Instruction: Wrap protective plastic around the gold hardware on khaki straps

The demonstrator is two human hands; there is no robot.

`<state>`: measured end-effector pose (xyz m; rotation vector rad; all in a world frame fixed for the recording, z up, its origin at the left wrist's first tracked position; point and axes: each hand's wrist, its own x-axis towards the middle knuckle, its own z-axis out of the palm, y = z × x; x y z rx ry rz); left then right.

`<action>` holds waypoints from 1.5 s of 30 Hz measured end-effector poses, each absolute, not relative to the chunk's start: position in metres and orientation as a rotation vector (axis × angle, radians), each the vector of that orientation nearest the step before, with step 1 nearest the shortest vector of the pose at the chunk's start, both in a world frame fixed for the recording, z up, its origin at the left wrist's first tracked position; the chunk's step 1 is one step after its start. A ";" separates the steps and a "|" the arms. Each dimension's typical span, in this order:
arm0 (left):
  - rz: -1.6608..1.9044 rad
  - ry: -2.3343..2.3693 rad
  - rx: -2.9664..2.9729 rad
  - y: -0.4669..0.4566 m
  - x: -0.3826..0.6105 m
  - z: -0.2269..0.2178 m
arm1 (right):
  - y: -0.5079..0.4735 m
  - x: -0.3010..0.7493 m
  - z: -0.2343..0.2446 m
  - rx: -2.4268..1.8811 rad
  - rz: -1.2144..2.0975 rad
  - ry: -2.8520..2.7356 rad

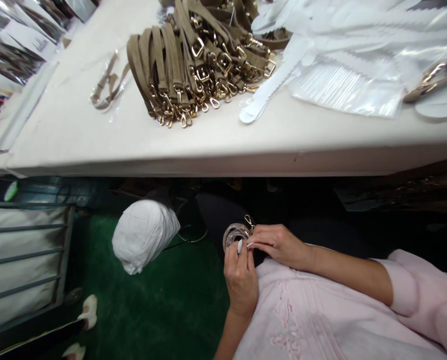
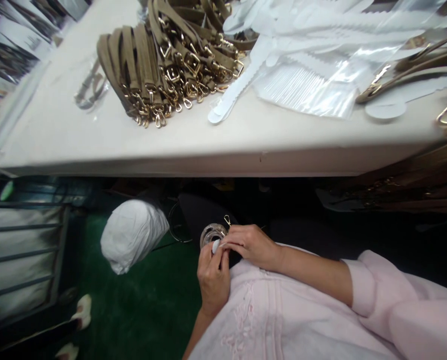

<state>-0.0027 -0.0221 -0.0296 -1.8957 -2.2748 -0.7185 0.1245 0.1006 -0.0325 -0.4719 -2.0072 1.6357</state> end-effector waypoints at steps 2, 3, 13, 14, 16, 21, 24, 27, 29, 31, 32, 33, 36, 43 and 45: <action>-0.752 -2.275 -1.899 -0.023 -0.003 -0.029 | 0.101 0.120 -0.032 -0.377 1.516 -2.041; -0.768 -2.283 -1.903 -0.023 -0.003 -0.029 | 0.101 0.118 -0.032 -0.324 1.515 -2.041; -1.075 -2.685 -1.750 -0.017 -0.010 -0.003 | 0.110 0.104 -0.054 -0.691 1.984 -1.837; -1.076 -2.701 -1.703 -0.015 -0.010 -0.002 | 0.109 0.104 -0.053 -0.720 2.047 -1.786; -1.109 -2.786 -1.561 -0.012 -0.009 -0.002 | 0.107 0.104 -0.051 -0.750 2.141 -1.697; -1.224 -3.042 -1.288 -0.008 -0.011 -0.004 | 0.104 0.105 -0.041 -0.627 1.984 -1.743; -1.439 -3.164 -1.167 -0.010 -0.017 -0.004 | 0.104 0.104 -0.037 -0.462 1.876 -1.768; -1.717 -3.247 -0.969 -0.012 -0.022 -0.003 | 0.105 0.100 -0.038 -0.370 1.879 -1.783; -1.832 -3.260 -0.925 -0.012 -0.024 -0.003 | 0.105 0.097 -0.042 -0.382 1.885 -1.815; -1.939 -3.244 -0.889 -0.013 -0.026 -0.002 | 0.105 0.093 -0.045 -0.453 1.880 -1.849; -1.992 -3.228 -0.858 -0.013 -0.026 -0.003 | 0.105 0.092 -0.046 -0.494 1.877 -1.860; -2.041 -3.212 -0.822 -0.014 -0.026 -0.003 | 0.106 0.091 -0.046 -0.528 1.877 -1.867; -2.119 -3.187 -0.754 -0.016 -0.027 -0.003 | 0.107 0.089 -0.043 -0.572 1.894 -1.873; -1.971 -3.129 -0.929 -0.015 -0.025 0.001 | 0.108 0.085 -0.031 -0.725 1.865 -1.970; -1.896 -3.046 -1.063 -0.015 -0.024 0.001 | 0.106 0.084 -0.028 -0.837 1.859 -1.976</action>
